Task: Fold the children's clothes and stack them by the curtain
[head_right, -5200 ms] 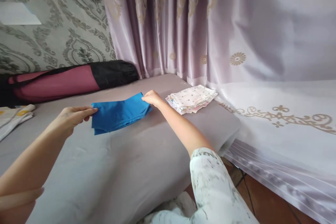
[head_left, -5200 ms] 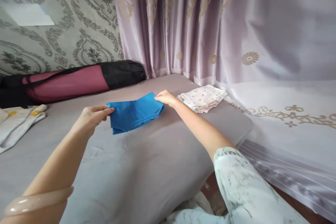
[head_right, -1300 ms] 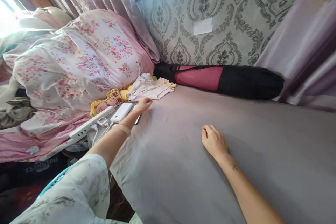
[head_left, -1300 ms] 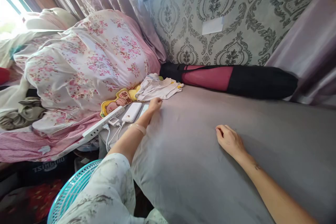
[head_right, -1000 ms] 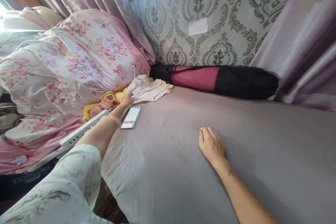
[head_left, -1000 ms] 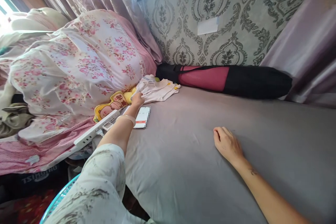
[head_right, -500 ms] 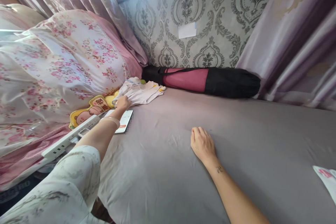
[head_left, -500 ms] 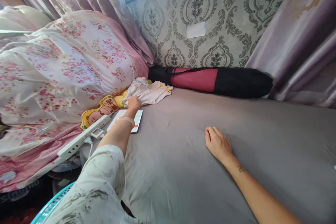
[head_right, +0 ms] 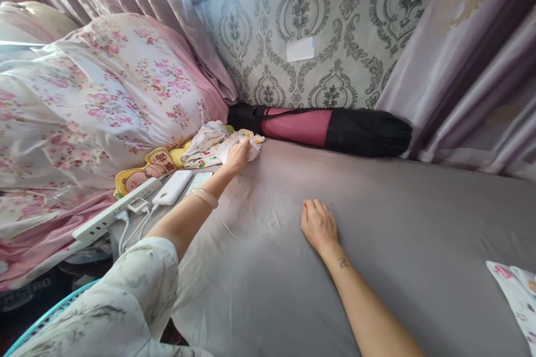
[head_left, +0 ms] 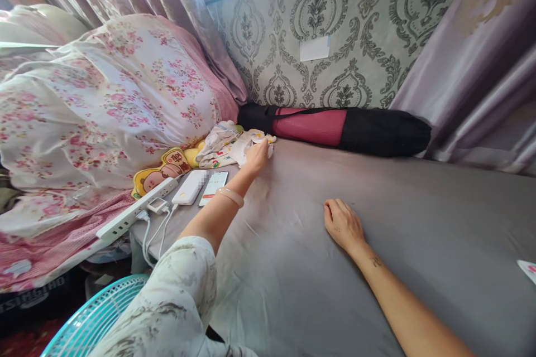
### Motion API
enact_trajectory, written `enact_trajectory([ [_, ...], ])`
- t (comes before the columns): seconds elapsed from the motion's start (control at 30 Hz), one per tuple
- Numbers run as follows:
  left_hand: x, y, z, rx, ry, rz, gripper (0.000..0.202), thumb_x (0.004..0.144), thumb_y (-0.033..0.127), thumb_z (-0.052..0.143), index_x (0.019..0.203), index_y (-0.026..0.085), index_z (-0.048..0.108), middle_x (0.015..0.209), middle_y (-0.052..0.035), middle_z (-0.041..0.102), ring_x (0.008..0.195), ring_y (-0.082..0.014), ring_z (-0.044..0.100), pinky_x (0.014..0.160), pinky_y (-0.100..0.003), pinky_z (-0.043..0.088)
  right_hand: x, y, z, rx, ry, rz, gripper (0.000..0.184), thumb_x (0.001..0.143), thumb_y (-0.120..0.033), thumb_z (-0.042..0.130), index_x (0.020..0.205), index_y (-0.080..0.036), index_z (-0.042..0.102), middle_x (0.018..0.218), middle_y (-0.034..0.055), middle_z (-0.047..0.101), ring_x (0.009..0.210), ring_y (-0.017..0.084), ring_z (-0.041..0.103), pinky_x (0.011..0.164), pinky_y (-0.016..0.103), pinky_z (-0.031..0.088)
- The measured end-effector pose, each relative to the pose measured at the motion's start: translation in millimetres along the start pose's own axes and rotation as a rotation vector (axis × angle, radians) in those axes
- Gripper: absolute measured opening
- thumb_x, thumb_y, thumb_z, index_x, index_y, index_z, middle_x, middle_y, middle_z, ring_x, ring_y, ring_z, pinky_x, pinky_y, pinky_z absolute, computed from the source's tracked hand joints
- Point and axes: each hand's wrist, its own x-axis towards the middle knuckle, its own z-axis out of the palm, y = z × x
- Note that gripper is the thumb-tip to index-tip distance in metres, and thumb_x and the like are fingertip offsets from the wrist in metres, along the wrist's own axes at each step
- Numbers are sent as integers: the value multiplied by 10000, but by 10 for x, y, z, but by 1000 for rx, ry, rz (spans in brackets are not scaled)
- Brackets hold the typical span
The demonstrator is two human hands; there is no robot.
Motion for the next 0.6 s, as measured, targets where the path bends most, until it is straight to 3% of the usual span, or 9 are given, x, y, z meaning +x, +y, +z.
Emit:
enact_trajectory([
  [0.13,-102,459,162,-395,91,-6,185,950,230,408,1069,175,539,914,-91,626,896,-217,596,825,-315,416,-8,-2,-32,19,-11,-7,253,942,-224,346,901,-195,594,871,76,636,835,222,585,708,324,379],
  [0.23,-220,812,269,-777,83,-49,244,913,204,465,1152,189,509,729,8,547,686,-152,542,743,-288,441,-10,-3,-48,40,-15,8,243,933,-214,367,912,-198,609,895,78,646,851,220,585,723,320,384],
  [0.3,-316,1031,299,-1005,-7,-23,318,884,172,482,1199,190,517,636,51,476,560,-118,475,656,-259,446,-10,0,-50,62,-28,27,240,931,-214,383,917,-199,622,916,82,653,865,217,589,734,312,388],
  [0.4,-448,1307,294,-1241,-202,-21,256,862,138,469,1071,149,617,584,58,424,494,-87,427,575,-229,453,-10,6,-50,146,-50,64,226,917,-197,415,934,-194,641,964,88,667,898,209,600,761,296,402],
  [0.5,-532,1518,265,-1393,-312,-71,197,846,122,492,966,121,648,626,38,455,535,-73,468,594,-224,496,-12,-2,-73,281,-53,112,200,876,-174,467,962,-179,647,978,86,681,923,201,612,812,288,416],
  [0.6,-590,1691,230,-1539,-375,-66,225,830,109,535,1030,110,637,701,15,515,598,-69,526,663,-241,540,-8,-45,-134,445,-88,240,188,841,-252,548,985,-168,635,940,73,692,839,183,625,808,293,438],
])
